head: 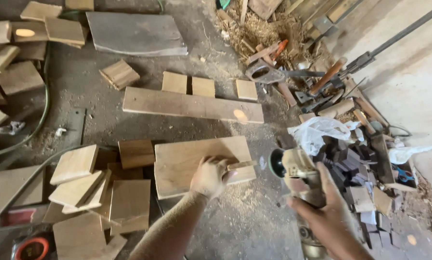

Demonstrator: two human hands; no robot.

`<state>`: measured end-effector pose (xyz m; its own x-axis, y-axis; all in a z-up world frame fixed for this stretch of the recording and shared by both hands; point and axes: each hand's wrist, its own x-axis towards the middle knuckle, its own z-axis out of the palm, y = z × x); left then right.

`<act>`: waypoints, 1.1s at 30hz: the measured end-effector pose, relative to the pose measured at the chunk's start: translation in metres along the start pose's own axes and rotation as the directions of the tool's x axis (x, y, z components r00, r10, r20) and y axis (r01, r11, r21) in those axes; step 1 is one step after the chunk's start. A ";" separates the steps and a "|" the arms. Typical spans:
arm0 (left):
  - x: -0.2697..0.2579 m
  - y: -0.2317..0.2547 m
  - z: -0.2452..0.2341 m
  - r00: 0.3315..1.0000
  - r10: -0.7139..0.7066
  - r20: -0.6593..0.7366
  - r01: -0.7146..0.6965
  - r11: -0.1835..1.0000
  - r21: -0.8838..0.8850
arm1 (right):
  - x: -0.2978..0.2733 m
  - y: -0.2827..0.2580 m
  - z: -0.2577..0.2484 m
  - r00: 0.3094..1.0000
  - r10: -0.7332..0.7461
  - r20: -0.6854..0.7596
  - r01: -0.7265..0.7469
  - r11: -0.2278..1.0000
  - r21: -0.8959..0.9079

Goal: Sand small wooden blocks using a handheld angle grinder with a sanding disc.

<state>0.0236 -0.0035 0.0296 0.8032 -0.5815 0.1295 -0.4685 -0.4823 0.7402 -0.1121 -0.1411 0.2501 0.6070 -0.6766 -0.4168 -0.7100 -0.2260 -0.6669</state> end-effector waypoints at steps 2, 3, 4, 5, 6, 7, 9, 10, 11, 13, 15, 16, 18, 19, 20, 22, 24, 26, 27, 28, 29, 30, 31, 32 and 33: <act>0.005 -0.002 -0.001 0.997 0.032 0.066 -0.037 0.997 0.068 | 0.014 0.004 0.009 0.997 -0.080 0.003 0.078 0.969 -0.234; 0.005 -0.005 0.003 0.997 0.027 0.072 -0.032 0.997 0.067 | 0.019 0.009 0.013 0.997 -0.073 0.006 0.072 0.969 -0.235; 0.004 -0.007 0.006 0.998 0.049 0.040 -0.051 0.998 0.049 | 0.023 0.013 0.015 0.989 -0.150 0.009 0.146 0.944 -0.296; 0.009 -0.010 0.006 0.997 0.072 -0.002 -0.072 0.997 0.036 | 0.031 0.014 0.019 0.972 -0.236 0.019 0.227 0.908 -0.353; 0.008 -0.010 0.005 0.998 0.069 -0.006 -0.069 0.997 0.040 | 0.034 0.012 0.021 0.971 -0.240 0.023 0.233 0.907 -0.351; 0.008 -0.009 0.005 0.998 0.058 0.001 -0.058 0.997 0.051 | 0.035 0.012 0.023 0.966 -0.255 0.040 0.253 0.906 -0.338; 0.009 -0.010 0.008 0.999 0.048 0.011 -0.049 0.997 0.061 | 0.041 0.014 0.027 0.963 -0.265 0.054 0.268 0.907 -0.325; 0.009 -0.012 0.011 0.998 0.054 -0.011 -0.053 0.996 0.073 | 0.044 0.017 0.028 0.960 -0.277 0.048 0.277 0.903 -0.329; 0.010 -0.014 0.014 0.998 0.061 -0.034 -0.058 0.995 0.087 | 0.047 0.019 0.030 0.956 -0.291 0.042 0.288 0.899 -0.332; 0.012 -0.016 0.017 0.996 0.077 -0.038 -0.073 0.993 0.096 | 0.046 0.012 0.029 0.957 -0.288 0.045 0.286 0.897 -0.336; 0.013 -0.016 0.018 0.995 0.091 -0.045 -0.086 0.991 0.103 | 0.046 0.006 0.028 0.957 -0.287 0.050 0.286 0.895 -0.343; 0.013 -0.014 0.017 0.995 0.088 -0.039 -0.084 0.992 0.096 | 0.047 0.005 0.027 0.961 -0.273 0.054 0.274 0.895 -0.351; 0.013 -0.014 0.017 0.996 0.085 -0.032 -0.081 0.992 0.091 | 0.047 0.003 0.027 0.964 -0.257 0.059 0.261 0.897 -0.356; 0.013 -0.015 0.018 0.996 0.086 -0.031 -0.082 0.992 0.100 | 0.046 0.003 0.028 0.967 -0.248 0.062 0.254 0.898 -0.360; 0.013 -0.016 0.019 0.996 0.087 -0.031 -0.083 0.991 0.109 | 0.045 0.002 0.028 0.969 -0.238 0.066 0.246 0.899 -0.363; 0.015 -0.014 0.019 0.998 0.060 0.019 -0.061 0.990 0.125 | 0.046 0.001 0.028 0.967 -0.243 0.074 0.253 0.902 -0.349; 0.014 -0.013 0.019 0.997 0.029 0.068 -0.038 0.989 0.142 | 0.044 0.001 0.029 0.965 -0.246 0.085 0.260 0.905 -0.337; 0.014 -0.013 0.019 0.998 0.047 0.036 -0.050 0.994 0.102 | 0.041 0.001 0.031 0.954 -0.282 0.100 0.299 0.904 -0.304; 0.014 -0.013 0.019 0.998 0.048 0.036 -0.051 0.993 0.102 | 0.040 -0.001 0.032 0.954 -0.282 0.099 0.299 0.905 -0.304; 0.014 -0.014 0.020 0.998 0.051 0.028 -0.054 0.993 0.102 | 0.039 -0.002 0.034 0.946 -0.304 0.111 0.323 0.903 -0.283; 0.014 -0.014 0.021 0.998 0.053 0.020 -0.055 0.993 0.101 | 0.037 -0.004 0.036 0.937 -0.326 0.123 0.347 0.900 -0.262; 0.015 -0.013 0.021 0.998 0.054 0.020 -0.055 0.993 0.100 | 0.038 0.000 0.037 0.938 -0.325 0.122 0.346 0.901 -0.263; 0.014 -0.014 0.022 0.998 0.068 0.002 -0.068 0.992 0.105 | 0.039 0.003 0.039 0.921 -0.361 0.144 0.385 0.899 -0.208; 0.014 -0.014 0.022 0.996 0.083 -0.017 -0.081 0.991 0.110 | 0.039 0.007 0.042 0.903 -0.398 0.163 0.422 0.894 -0.151; 0.013 -0.014 0.021 0.997 0.081 -0.017 -0.079 0.991 0.109 | 0.037 0.006 0.044 0.903 -0.397 0.165 0.421 0.894 -0.152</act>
<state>0.0333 -0.0181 0.0076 0.7686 -0.6076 0.2001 -0.5677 -0.5037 0.6511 -0.0780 -0.1365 0.2039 0.8889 -0.4056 -0.2130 -0.4333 -0.5935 -0.6783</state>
